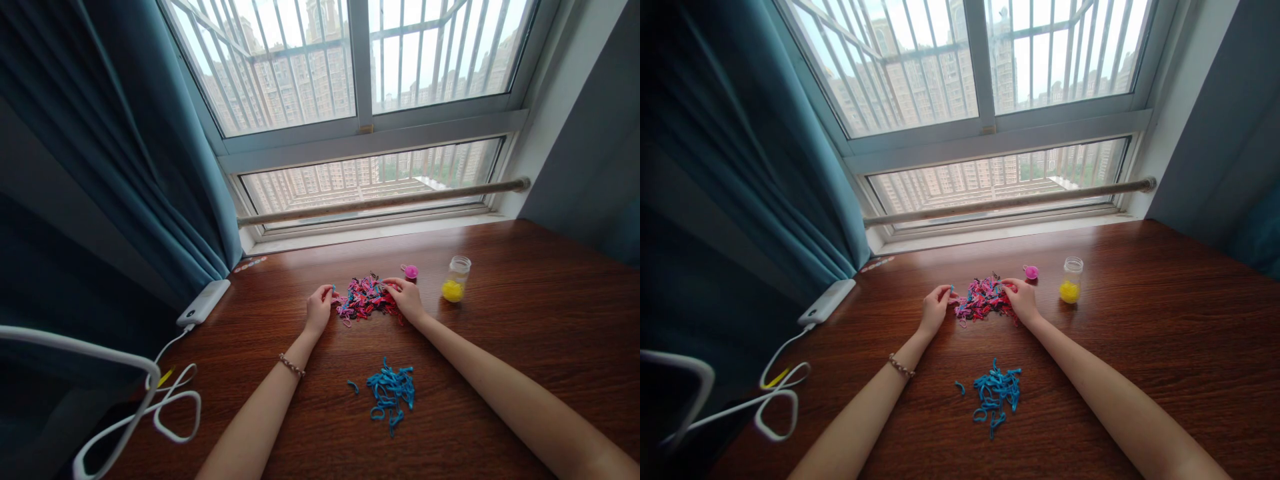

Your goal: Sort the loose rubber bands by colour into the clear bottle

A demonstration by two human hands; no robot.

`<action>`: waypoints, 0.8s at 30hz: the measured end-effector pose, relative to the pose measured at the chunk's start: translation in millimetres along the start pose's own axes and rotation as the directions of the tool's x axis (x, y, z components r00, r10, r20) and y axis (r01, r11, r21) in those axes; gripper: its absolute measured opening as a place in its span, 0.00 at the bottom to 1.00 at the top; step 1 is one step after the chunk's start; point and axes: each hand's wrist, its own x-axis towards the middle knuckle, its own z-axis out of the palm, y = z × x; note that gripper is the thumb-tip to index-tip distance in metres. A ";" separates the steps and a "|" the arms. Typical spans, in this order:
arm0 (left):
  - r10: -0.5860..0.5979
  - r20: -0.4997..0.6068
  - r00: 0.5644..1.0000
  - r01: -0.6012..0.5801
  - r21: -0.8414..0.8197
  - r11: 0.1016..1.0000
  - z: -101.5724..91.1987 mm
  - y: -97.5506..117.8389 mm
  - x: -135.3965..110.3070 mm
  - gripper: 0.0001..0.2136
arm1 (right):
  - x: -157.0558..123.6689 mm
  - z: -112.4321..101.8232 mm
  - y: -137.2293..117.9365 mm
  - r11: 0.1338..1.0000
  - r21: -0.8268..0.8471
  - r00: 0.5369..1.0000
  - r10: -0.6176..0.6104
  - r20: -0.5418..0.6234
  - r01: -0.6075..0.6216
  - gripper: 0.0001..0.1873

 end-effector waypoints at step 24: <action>-0.003 0.039 0.999 0.004 -0.032 0.999 1.3 -4.8 0.8 0.12 | 8.8 5.0 22.9 0.868 0.471 0.970 0.225 -0.096 -0.155 0.20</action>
